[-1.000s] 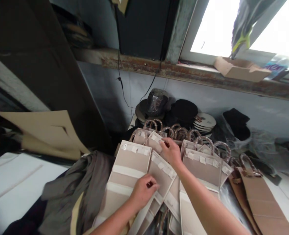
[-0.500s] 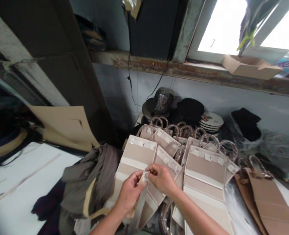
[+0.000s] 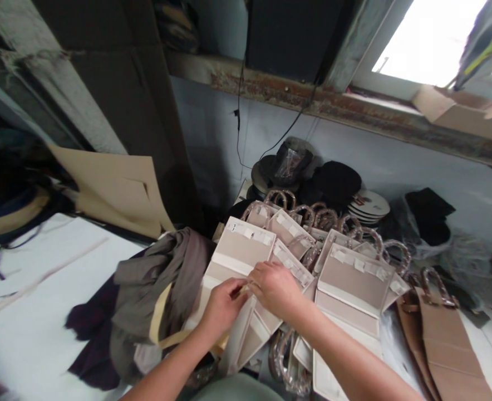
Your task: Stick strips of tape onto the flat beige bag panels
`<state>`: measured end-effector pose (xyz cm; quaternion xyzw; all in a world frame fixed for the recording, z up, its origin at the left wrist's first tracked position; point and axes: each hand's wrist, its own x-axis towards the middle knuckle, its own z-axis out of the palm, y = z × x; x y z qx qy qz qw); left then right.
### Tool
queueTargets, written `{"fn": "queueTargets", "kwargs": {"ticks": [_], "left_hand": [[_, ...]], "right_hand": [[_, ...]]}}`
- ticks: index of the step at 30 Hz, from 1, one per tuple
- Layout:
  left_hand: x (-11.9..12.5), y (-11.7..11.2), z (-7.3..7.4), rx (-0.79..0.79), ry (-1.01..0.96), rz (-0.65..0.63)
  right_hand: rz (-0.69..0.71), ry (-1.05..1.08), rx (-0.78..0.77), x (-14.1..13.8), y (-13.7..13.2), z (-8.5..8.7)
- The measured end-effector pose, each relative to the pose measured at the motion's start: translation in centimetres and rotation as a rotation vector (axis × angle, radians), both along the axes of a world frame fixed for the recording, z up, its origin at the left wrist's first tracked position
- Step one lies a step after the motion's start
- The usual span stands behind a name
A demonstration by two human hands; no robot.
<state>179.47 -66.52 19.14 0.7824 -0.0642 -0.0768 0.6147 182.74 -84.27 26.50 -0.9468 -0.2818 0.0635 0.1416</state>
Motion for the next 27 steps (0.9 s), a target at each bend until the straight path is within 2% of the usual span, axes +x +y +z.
{"fn": "queueTargets", "kwargs": {"ticks": [4,8,12,15,18,21,23,27], "left_hand": [[0.3,0.9,0.2,0.158,-0.111,-0.009],[1.0,2.1,0.6,0.293,-0.237,-0.034],[1.9,3.5,0.3,0.397,-0.325,-0.003],[2.0,4.2,-0.4,0.439,-0.402,-0.015],[1.9,4.4,-1.3,0.39,-0.43,0.009],[2.5,4.7,-2.2,0.297,-0.367,0.144],[3.4,5.1,-2.7,0.294,-0.353,0.216],[4.8,6.0,-3.4,0.369,-0.357,0.229]], "right_hand": [[0.094,-0.058,-0.154,1.1,1.5,1.1],[0.076,-0.05,-0.158,2.3,2.8,0.9],[-0.067,0.006,0.021,4.4,3.8,-0.9],[-0.2,0.009,0.162,7.0,4.4,-2.3],[-0.327,0.05,0.402,10.3,5.1,-3.4],[-0.407,0.077,0.557,13.3,6.1,-4.5],[-0.445,0.065,0.512,14.4,6.7,-5.1],[-0.513,-0.017,0.256,15.0,7.6,-5.8]]}}
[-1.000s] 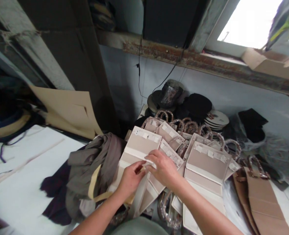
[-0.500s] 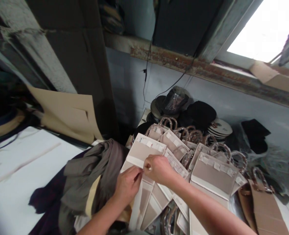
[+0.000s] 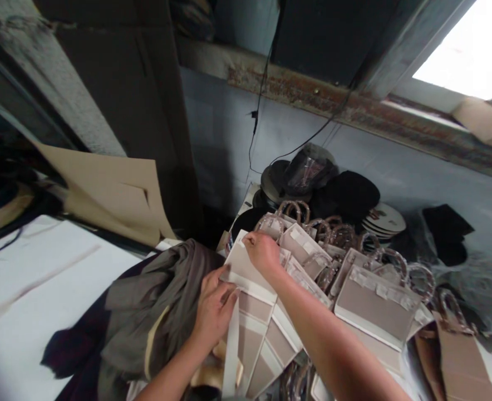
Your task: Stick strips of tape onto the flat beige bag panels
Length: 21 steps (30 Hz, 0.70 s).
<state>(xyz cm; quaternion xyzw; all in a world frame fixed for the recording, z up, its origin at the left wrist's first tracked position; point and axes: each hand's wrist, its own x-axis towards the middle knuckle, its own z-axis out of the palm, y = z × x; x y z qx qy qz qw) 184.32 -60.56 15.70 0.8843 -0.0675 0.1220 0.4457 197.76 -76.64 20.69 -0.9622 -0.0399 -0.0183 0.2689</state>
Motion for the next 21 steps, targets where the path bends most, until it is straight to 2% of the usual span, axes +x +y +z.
{"fn": "queueTargets", "kwargs": {"ticks": [3,6,8,10,12,14,15,18,20,21], "left_hand": [[0.5,0.3,-0.7,0.0,0.061,-0.002],[1.0,0.7,-1.6,-0.058,0.153,-0.012],[1.7,0.9,-2.1,-0.101,0.186,-0.02],[2.5,1.1,-2.3,-0.159,0.199,-0.04],[3.3,1.3,-2.1,-0.237,0.229,-0.082],[3.7,1.4,-1.5,-0.294,0.259,-0.117],[3.7,1.5,-1.2,-0.308,0.271,-0.134],[3.3,1.5,0.2,-0.313,0.281,-0.182],[2.9,1.3,1.2,-0.311,0.28,-0.223],[2.8,1.1,1.6,-0.311,0.279,-0.243]], "right_hand": [[-0.059,-0.02,-0.143,0.1,0.6,-0.4],[-0.122,-0.04,-0.154,0.7,1.6,-0.4],[-0.18,-0.078,-0.045,0.6,1.9,-0.2],[-0.203,-0.129,0.152,-0.9,1.7,0.1],[-0.204,-0.168,0.352,-4.3,0.4,0.0],[-0.26,-0.177,0.477,-9.4,-1.9,-0.7],[-0.327,-0.167,0.508,-12.2,-3.4,-1.4],[-0.692,-0.161,0.584,-19.1,-8.1,-3.5],[-0.882,-0.132,0.654,-21.3,-10.5,-4.5],[-0.934,-0.118,0.695,-21.6,-11.3,-4.8]]}}
